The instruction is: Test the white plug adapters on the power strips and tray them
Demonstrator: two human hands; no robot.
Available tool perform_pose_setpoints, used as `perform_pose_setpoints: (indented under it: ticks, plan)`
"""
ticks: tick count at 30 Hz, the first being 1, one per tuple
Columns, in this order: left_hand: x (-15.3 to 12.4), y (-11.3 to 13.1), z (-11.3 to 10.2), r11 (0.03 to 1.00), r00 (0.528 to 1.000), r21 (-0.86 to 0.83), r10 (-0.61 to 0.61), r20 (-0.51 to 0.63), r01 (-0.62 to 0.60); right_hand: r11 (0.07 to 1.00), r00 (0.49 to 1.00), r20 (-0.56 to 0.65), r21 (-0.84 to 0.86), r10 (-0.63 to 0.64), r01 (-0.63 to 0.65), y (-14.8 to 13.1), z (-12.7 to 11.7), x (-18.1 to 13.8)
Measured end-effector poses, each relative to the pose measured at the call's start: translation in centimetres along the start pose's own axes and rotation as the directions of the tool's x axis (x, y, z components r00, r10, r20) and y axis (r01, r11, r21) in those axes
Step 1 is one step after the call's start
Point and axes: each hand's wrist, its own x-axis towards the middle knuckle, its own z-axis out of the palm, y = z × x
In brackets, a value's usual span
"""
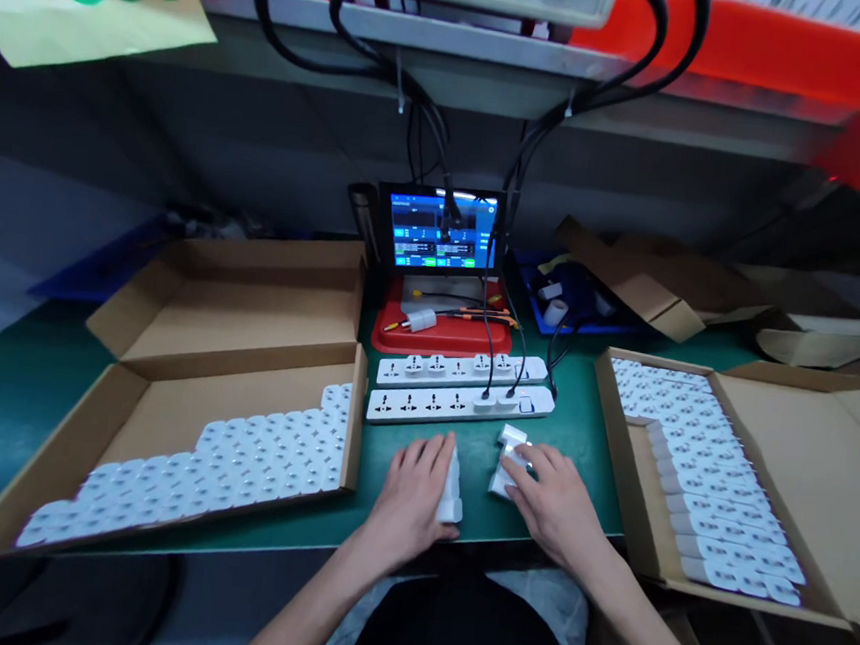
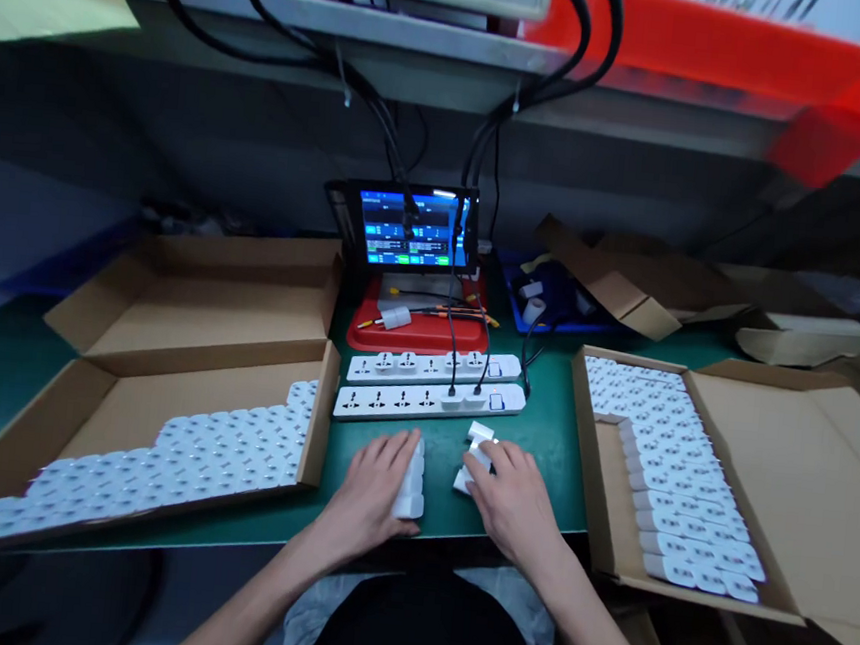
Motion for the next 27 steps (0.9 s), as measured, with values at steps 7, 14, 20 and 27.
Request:
perform_pose_setpoints:
  ticks: [7, 14, 20, 27]
  plan:
    - [-1.4, 0.9, 1.5, 0.926, 0.937, 0.259, 0.317, -0.145, -0.273, 0.952, 0.977, -0.037, -0.235, -0.209, 0.195, -2.6, 1.6, -0.9]
    - [-4.5, 1.8, 0.7, 0.768, 0.756, 0.387, 0.615, -0.222, -0.510, 0.983, 0.995, -0.014, 0.154, -0.099, 0.100, -2.0, -1.0, 3.3]
    - [-2.3, -0.3, -4.1, 0.945, 0.869, 0.093, 0.325, -0.373, -0.314, 0.995, 0.993, 0.116, 0.098, -0.006, -0.006, -3.9, -1.6, 12.6]
    - [3.5, -5.0, -10.1, 0.995, 0.967, 0.090, -0.009, -0.255, 0.033, 0.994, 0.969, 0.242, -0.104, 0.039, -0.014, -5.3, 0.1, 17.0]
